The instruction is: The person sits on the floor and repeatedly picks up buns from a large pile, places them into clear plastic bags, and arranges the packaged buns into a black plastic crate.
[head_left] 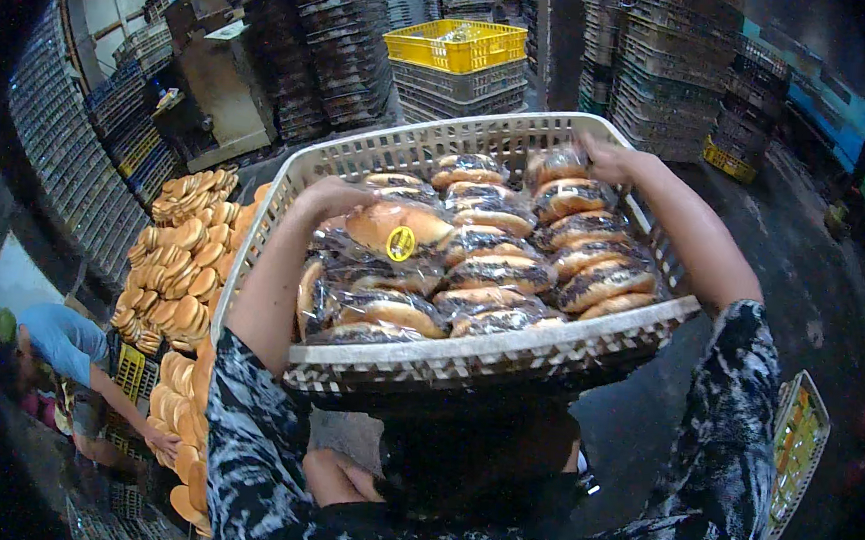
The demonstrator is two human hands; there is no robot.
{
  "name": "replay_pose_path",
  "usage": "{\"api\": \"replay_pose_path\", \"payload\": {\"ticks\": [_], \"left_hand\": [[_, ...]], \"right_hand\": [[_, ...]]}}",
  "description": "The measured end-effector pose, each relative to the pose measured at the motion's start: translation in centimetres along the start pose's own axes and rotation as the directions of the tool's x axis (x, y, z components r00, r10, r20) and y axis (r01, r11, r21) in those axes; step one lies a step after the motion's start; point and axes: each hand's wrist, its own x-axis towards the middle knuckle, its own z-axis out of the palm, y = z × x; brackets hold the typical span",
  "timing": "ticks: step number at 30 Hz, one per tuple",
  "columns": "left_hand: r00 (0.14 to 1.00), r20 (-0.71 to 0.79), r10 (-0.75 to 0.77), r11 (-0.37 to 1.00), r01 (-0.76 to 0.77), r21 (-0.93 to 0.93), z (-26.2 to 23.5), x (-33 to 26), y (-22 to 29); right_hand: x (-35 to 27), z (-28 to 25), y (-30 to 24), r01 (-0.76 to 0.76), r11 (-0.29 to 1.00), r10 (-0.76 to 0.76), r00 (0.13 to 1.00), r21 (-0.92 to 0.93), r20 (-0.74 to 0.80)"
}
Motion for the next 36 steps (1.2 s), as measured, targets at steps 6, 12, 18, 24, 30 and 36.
{"api": "replay_pose_path", "payload": {"ticks": [6,12,18,24,30,36], "left_hand": [[0.824,-0.524,0.215,0.976,-0.167,0.138,-1.3,-4.5,4.8],[0.403,-0.758,0.513,0.715,-0.689,0.118,-3.7,-16.4,16.9],[0.152,-0.906,0.396,0.336,-0.942,-0.011,-2.9,-25.9,19.0],[0.624,-0.694,0.358,0.023,-0.749,-0.662,5.7,-33.0,12.9],[0.947,-0.141,0.287,0.316,-0.233,-0.920,16.3,-39.0,6.2],[0.961,0.153,0.232,0.090,0.136,-0.987,21.0,-40.8,2.3]], "right_hand": [[0.6,-5.1,-5.9,-0.150,0.982,0.096,0.914,0.110,0.395],[-5.6,-14.4,-19.4,0.212,0.856,-0.078,0.955,0.472,-0.288],[-13.7,-13.1,-26.7,0.365,0.422,-0.061,0.925,0.830,-0.376],[-23.5,-8.2,-29.1,0.160,-0.031,-0.005,0.987,0.987,-0.161],[-30.8,-1.7,-34.3,-0.105,0.497,0.484,0.858,0.862,-0.174],[-34.6,1.7,-33.8,-0.355,0.091,0.459,0.844,0.930,0.277]]}}
